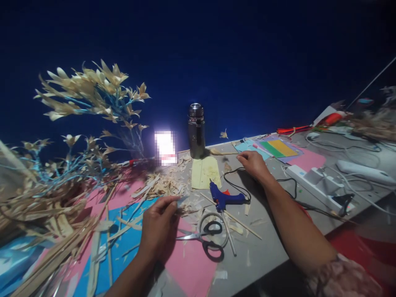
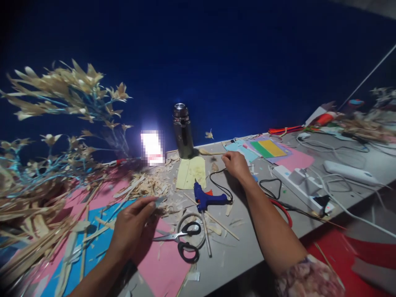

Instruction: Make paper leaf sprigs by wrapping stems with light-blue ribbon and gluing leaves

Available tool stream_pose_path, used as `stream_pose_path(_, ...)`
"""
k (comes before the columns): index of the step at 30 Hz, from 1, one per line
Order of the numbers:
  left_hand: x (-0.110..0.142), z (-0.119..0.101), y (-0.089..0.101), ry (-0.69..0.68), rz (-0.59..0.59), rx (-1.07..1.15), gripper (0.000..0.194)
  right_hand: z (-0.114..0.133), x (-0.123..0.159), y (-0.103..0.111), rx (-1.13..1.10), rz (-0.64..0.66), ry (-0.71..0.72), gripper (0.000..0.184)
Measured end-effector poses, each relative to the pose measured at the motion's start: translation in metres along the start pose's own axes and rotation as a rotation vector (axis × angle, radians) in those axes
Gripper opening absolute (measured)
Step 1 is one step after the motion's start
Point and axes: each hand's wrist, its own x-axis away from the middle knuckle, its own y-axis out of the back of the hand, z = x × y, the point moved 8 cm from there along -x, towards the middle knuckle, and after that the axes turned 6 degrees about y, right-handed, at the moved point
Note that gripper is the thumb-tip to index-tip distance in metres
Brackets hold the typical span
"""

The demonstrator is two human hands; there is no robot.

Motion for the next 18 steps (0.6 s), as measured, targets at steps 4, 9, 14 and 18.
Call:
stream_pose_path(4, 0.000, -0.015, 0.000, -0.208, -0.005, -0.210, 0.048, -0.025, -0.007, -0.012, 0.155, 0.027, -0.061, 0.017)
stream_pose_path(9, 0.022, -0.046, -0.002, -0.428, -0.068, -0.409, 0.017, -0.016, 0.000, -0.016, 0.234, 0.036, -0.079, 0.028)
stream_pose_path(14, 0.058, -0.052, -0.016, -0.391, 0.193, -0.451, 0.027, 0.023, 0.017, -0.024, 0.193, 0.208, 0.210, 0.027)
stream_pose_path(18, 0.077, -0.058, 0.028, -0.339, 0.084, -0.537, 0.037, 0.053, 0.062, -0.024, 0.079, 0.414, 0.402, 0.033)
